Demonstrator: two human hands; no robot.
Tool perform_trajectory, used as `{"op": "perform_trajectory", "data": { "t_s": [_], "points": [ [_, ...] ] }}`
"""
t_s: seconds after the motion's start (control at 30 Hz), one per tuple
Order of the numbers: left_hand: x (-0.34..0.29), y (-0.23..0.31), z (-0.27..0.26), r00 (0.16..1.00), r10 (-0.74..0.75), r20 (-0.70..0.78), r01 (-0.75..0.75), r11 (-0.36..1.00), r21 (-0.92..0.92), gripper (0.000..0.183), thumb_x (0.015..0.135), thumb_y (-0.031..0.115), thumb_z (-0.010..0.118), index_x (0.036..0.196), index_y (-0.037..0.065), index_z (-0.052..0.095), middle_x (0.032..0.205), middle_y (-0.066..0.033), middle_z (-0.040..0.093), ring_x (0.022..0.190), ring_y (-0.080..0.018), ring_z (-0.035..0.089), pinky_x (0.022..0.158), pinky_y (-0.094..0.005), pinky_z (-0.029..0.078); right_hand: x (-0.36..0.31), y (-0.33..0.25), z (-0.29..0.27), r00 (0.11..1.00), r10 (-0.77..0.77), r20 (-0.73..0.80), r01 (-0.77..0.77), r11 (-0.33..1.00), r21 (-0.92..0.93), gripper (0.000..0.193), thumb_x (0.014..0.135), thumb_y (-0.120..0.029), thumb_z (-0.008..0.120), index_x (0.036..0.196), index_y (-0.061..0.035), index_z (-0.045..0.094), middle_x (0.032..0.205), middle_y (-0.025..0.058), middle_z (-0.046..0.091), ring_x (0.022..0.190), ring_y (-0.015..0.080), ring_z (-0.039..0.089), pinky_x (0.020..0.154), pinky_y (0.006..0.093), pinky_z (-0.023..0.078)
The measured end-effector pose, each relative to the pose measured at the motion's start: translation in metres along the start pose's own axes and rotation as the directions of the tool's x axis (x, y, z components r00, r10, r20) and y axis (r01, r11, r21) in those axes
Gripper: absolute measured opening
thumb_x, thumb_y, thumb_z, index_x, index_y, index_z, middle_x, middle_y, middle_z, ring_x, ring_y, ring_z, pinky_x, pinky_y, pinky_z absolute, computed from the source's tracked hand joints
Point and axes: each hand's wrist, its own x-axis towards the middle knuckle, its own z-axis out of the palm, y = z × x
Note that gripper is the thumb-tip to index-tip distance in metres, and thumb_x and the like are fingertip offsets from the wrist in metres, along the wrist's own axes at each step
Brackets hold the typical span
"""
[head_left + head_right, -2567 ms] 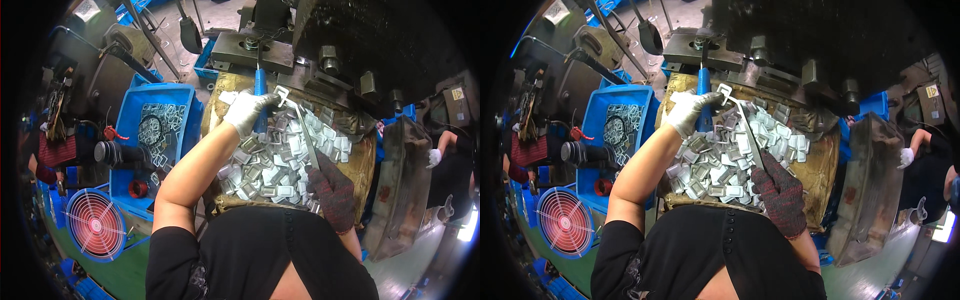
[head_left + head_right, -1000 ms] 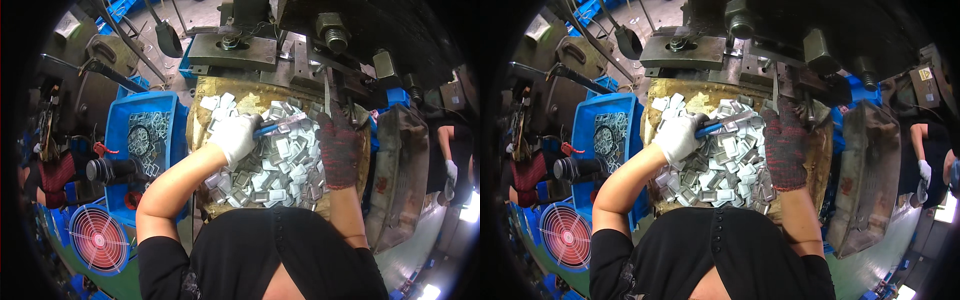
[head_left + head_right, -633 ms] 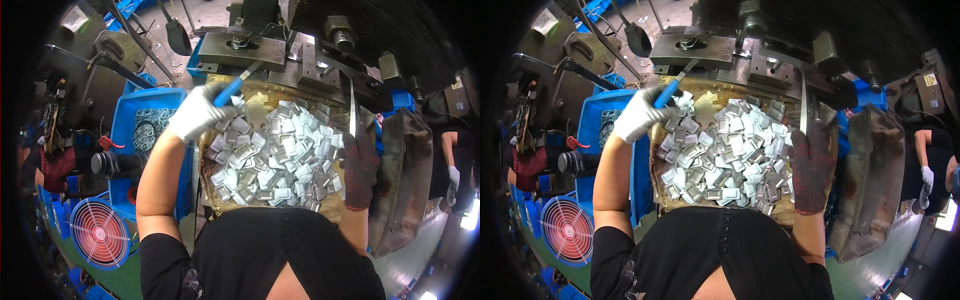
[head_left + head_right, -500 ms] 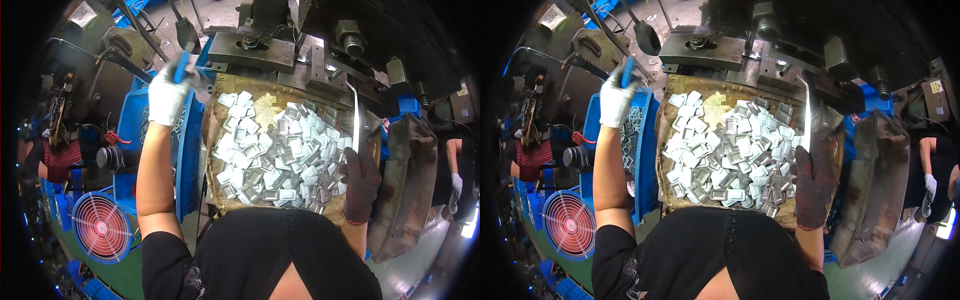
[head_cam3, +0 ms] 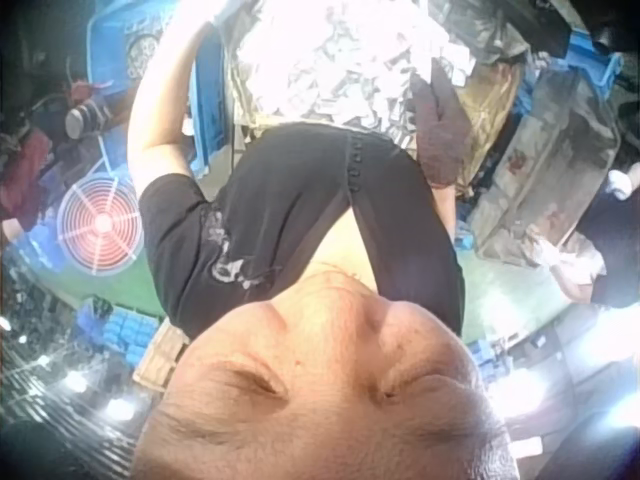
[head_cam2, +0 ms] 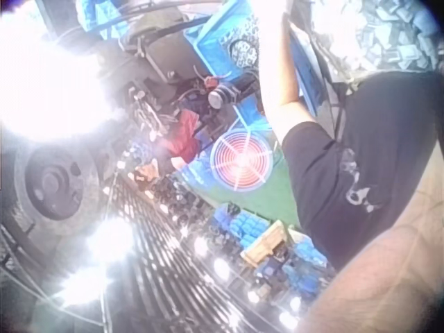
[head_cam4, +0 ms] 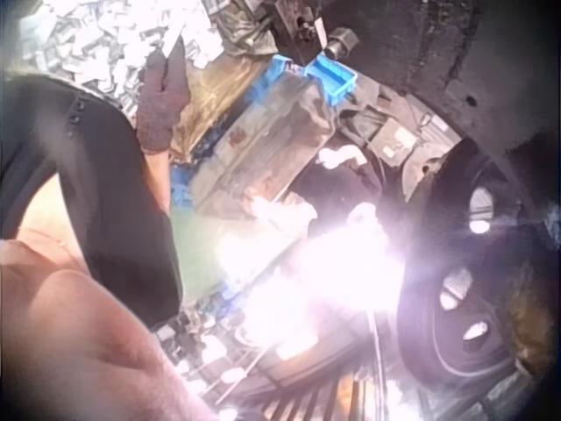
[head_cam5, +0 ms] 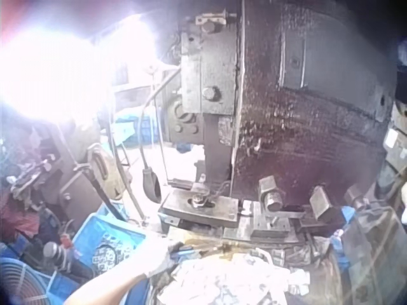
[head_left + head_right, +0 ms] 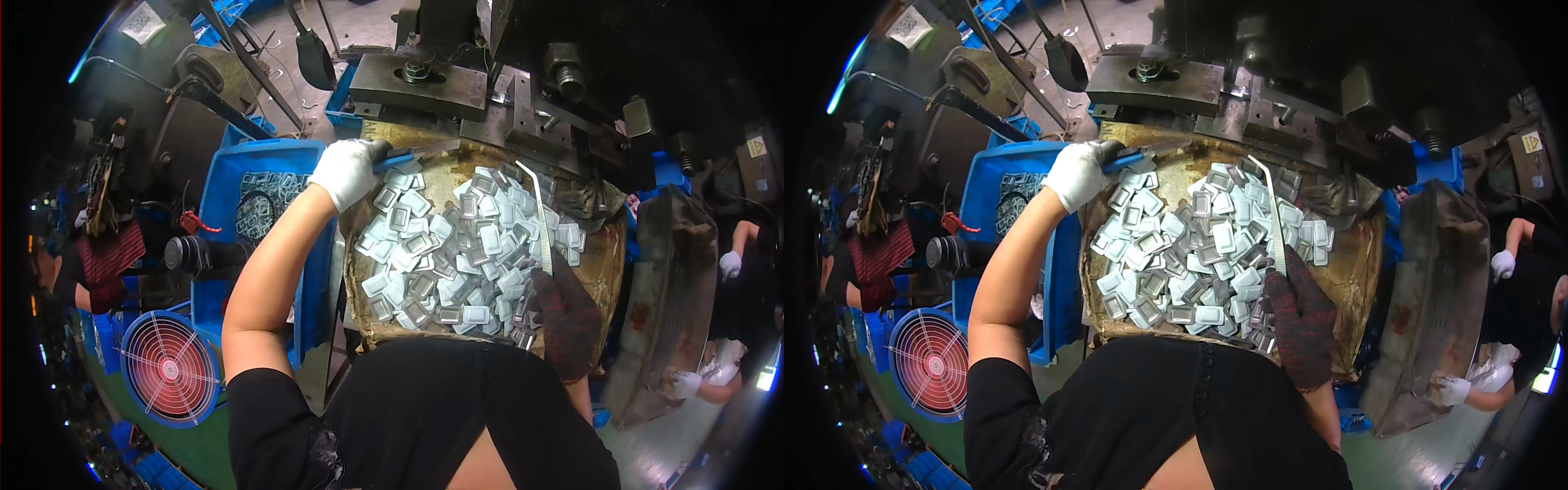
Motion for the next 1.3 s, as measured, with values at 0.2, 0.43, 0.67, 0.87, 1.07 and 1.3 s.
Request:
{"op": "perform_trajectory", "data": {
  "t_s": [0.2, 0.43, 0.67, 0.87, 1.07, 1.3],
  "points": [
    [0.014, 0.044, 0.022, 0.997, -0.033, -0.073, -0.002, 0.906, -0.423, 0.035, 0.074, 0.030, 0.074, 0.099, 0.006, 0.066, 0.083, -0.0200, 0.067, 0.081, -0.0386, 0.065, 0.073, -0.0438, 0.051, -0.001, 0.000, 0.004, 0.996, 0.063, 0.058, -0.064, 0.998, 0.023, 0.041, 0.093, -0.014, 0.063, 0.132, -0.0014, 0.055, 0.104, 0.0076, 0.068, 0.077, 0.0077, 0.060, 0.068, 0.0250, 0.052],
    [0.025, 0.049, 0.045, 0.968, -0.244, -0.054, 0.093, 0.554, -0.828, 0.036, 0.077, 0.018, 0.076, 0.107, 0.001, 0.066, 0.086, -0.0131, 0.070, 0.074, -0.0211, 0.067, 0.068, -0.0317, 0.051, -0.006, 0.000, 0.001, 0.994, 0.074, 0.075, -0.079, 0.994, 0.070, 0.041, 0.094, -0.015, 0.062, 0.133, -0.0048, 0.056, 0.095, 0.0022, 0.068, 0.070, 0.0063, 0.059, 0.057, 0.0222, 0.047],
    [0.019, 0.093, 0.035, 0.901, -0.410, -0.145, -0.044, 0.246, -0.968, 0.024, 0.082, 0.013, 0.077, 0.100, 0.002, 0.067, 0.083, -0.0036, 0.068, 0.071, -0.0077, 0.060, 0.065, -0.0225, 0.048, -0.007, -0.007, 0.003, 0.983, 0.006, 0.186, -0.016, 0.998, 0.056, 0.043, 0.093, -0.014, 0.064, 0.134, -0.0033, 0.055, 0.089, 0.0059, 0.069, 0.069, 0.0079, 0.062, 0.062, 0.0254, 0.051],
    [0.021, 0.097, 0.045, 0.906, -0.327, -0.267, -0.170, 0.297, -0.940, 0.033, 0.082, 0.009, 0.073, 0.110, -0.001, 0.060, 0.089, -0.0067, 0.067, 0.080, -0.0110, 0.061, 0.074, -0.0261, 0.050, -0.006, -0.005, 0.005, 0.981, 0.005, 0.194, -0.016, 0.998, 0.058, 0.041, 0.093, -0.013, 0.064, 0.132, -0.0030, 0.056, 0.085, 0.0069, 0.070, 0.068, 0.0082, 0.062, 0.063, 0.0256, 0.051],
    [0.026, 0.074, 0.014, 0.988, -0.092, -0.127, -0.074, 0.442, -0.894, 0.030, 0.084, 0.003, 0.071, 0.112, 0.000, 0.060, 0.089, -0.0043, 0.066, 0.076, -0.0104, 0.062, 0.070, -0.0246, 0.052, -0.006, -0.003, 0.002, 0.951, -0.008, 0.308, 0.008, 1.000, 0.001, 0.043, 0.093, -0.012, 0.061, 0.133, 0.0015, 0.054, 0.091, 0.0084, 0.071, 0.067, 0.0084, 0.058, 0.059, 0.0235, 0.047],
    [0.028, 0.057, -0.043, 0.882, 0.449, 0.145, -0.325, 0.801, -0.503, 0.045, 0.080, 0.012, 0.075, 0.121, 0.003, 0.058, 0.096, -0.0067, 0.071, 0.083, -0.0137, 0.066, 0.077, -0.0295, 0.053, -0.005, -0.012, -0.003, 0.898, 0.083, 0.431, -0.091, 0.996, 0.000, 0.041, 0.092, -0.013, 0.065, 0.129, 0.0026, 0.057, 0.087, 0.0102, 0.070, 0.067, 0.0092, 0.062, 0.063, 0.0263, 0.051]
  ]
}}
